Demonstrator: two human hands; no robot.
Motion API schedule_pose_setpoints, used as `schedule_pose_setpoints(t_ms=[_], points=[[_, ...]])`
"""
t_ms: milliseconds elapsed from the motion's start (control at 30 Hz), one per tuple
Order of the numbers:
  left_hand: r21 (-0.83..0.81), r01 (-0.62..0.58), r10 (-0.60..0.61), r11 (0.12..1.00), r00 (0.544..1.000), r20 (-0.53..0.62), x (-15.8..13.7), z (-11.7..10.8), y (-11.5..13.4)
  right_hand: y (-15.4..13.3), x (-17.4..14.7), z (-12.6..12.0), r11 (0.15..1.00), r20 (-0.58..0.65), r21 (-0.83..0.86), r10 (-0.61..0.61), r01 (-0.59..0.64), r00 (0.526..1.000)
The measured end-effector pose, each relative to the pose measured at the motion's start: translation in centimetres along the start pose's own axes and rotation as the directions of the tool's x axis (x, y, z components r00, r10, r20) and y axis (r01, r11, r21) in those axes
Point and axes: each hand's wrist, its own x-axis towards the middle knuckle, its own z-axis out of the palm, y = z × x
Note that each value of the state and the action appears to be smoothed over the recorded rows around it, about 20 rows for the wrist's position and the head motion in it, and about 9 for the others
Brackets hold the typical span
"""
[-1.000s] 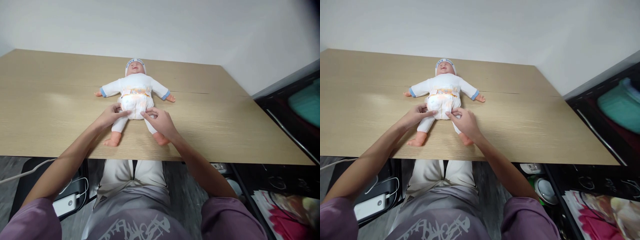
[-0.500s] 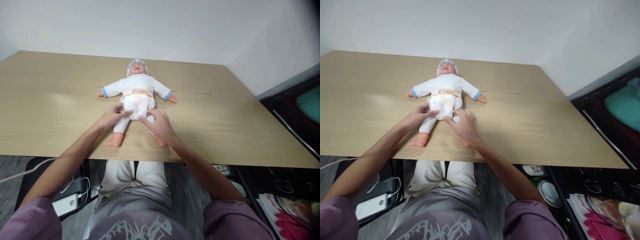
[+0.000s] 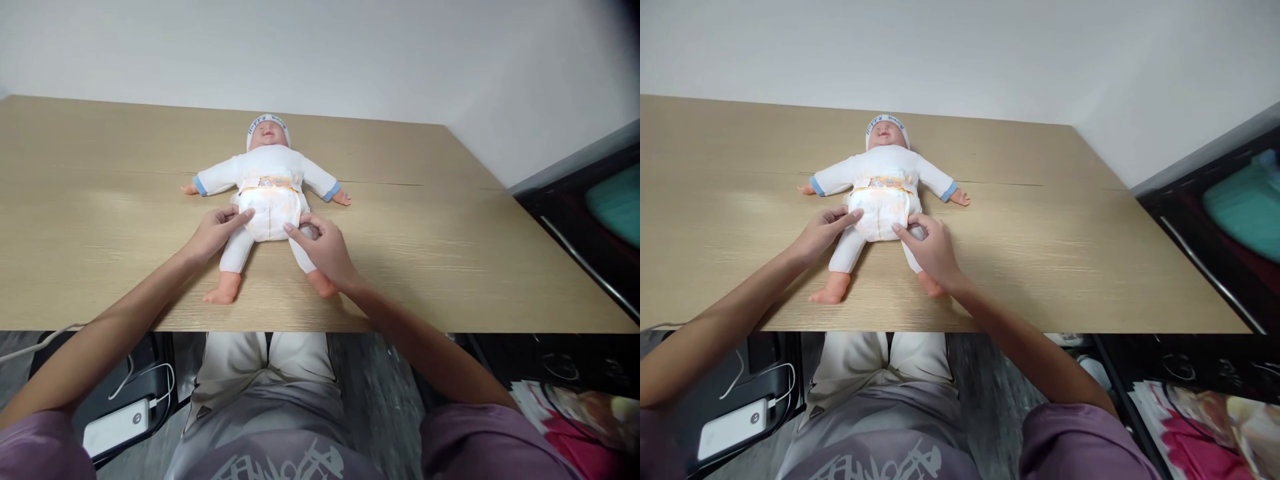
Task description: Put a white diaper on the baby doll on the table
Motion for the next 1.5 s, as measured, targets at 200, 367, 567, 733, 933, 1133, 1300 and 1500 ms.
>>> schedule_pose_setpoints(t_ms=[200, 367, 567, 733, 933, 1133, 1300, 1500], points=[[0.058, -0.028, 0.028, 0.998, 1.0, -0.005, -0.9, -0.3, -0.3, 0.9, -0.3, -0.6, 0.986, -0.028, -0.148, -0.086, 0.081, 0.996], [0.179, -0.097, 0.116, 0.979, 0.988, -0.098, -1.7, -1.2, -0.6, 0.1, -1.5, -2.6, 0.964, 0.089, -0.224, -0.123, 0.141, 0.988], [0.648, -0.266, 0.46, 0.714, 0.876, -0.147, 2.2, -4.1, -1.1, 1.2, 3.2, -4.0, 0.889, -0.095, -0.412, -0.26, 0.2, 0.961], [0.859, -0.244, 0.523, 0.451, 0.852, -0.033, 9.5, -6.6, -1.6, 5.5, 11.4, -2.6, 0.773, -0.08, -0.603, -0.305, 0.197, 0.949], [0.912, -0.253, 0.462, 0.324, 0.883, 0.081, 12.8, -8.9, -2.2, 9.0, 14.2, -1.8, 0.75, 0.018, -0.619, -0.283, 0.233, 0.959], [0.943, -0.219, 0.447, 0.252, 0.89, 0.088, 12.7, -9.0, -2.3, 8.7, 13.8, -2.5, 0.777, -0.015, -0.603, -0.238, 0.181, 0.971], [0.897, -0.099, 0.373, 0.431, 0.925, -0.077, 12.4, -6.8, -1.2, 6.7, 13.4, -1.0, 0.788, -0.143, -0.615, -0.121, 0.008, 0.982], [0.769, 0.002, 0.229, 0.639, 0.954, -0.193, 3.4, -2.8, 3.6, 3.4, 9.6, -3.8, 0.827, -0.057, -0.562, -0.071, 0.026, 0.996]])
